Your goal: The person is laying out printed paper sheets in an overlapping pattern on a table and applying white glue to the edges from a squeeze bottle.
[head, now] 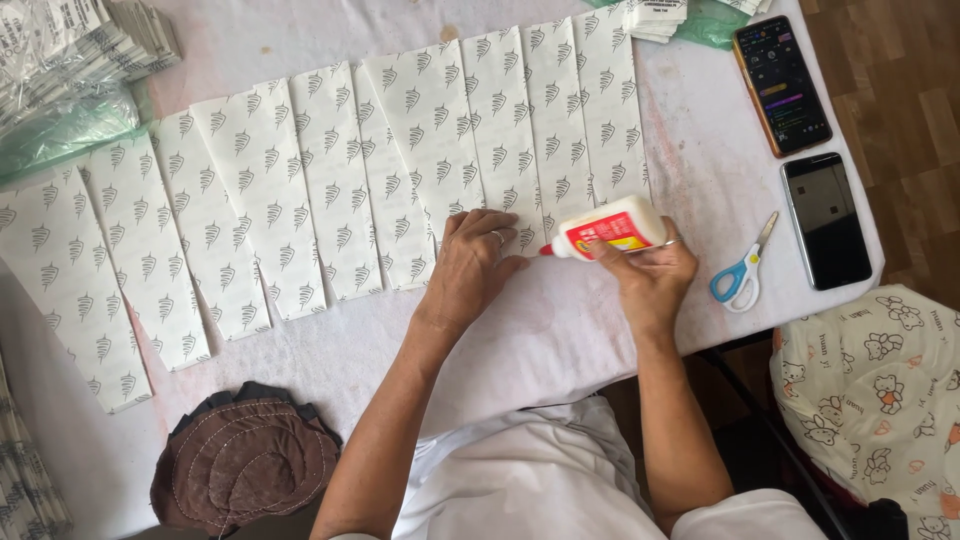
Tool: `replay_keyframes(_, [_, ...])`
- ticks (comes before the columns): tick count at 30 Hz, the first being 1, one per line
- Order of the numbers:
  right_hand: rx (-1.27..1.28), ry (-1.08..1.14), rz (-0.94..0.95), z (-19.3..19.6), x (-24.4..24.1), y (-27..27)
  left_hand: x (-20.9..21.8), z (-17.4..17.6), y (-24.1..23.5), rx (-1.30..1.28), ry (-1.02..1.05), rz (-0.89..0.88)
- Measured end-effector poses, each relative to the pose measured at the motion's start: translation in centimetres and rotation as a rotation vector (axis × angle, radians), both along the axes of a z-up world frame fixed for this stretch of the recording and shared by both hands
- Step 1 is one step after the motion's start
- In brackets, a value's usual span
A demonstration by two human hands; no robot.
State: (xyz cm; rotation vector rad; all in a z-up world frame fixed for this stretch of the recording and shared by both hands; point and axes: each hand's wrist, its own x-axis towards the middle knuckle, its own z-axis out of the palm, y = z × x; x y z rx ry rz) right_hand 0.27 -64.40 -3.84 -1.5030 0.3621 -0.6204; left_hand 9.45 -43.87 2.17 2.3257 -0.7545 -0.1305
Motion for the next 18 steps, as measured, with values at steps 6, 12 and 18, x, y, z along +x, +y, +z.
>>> replay_keyframes(6, [0.001, -0.013, -0.036, -0.5, -0.5, -0.8, 0.1, -2.1, -0.5, -0.039, -0.018, 0.049])
replay_keyframes(12, [0.075, -0.019, 0.004, -0.7, 0.9, 2.8, 0.2, -2.9, -0.3, -0.056, -0.064, 0.051])
replay_keyframes(18, [0.057, -0.003, 0.008, -0.6, 0.7, 2.7, 0.2, -2.7, -0.3, -0.064, -0.077, 0.056])
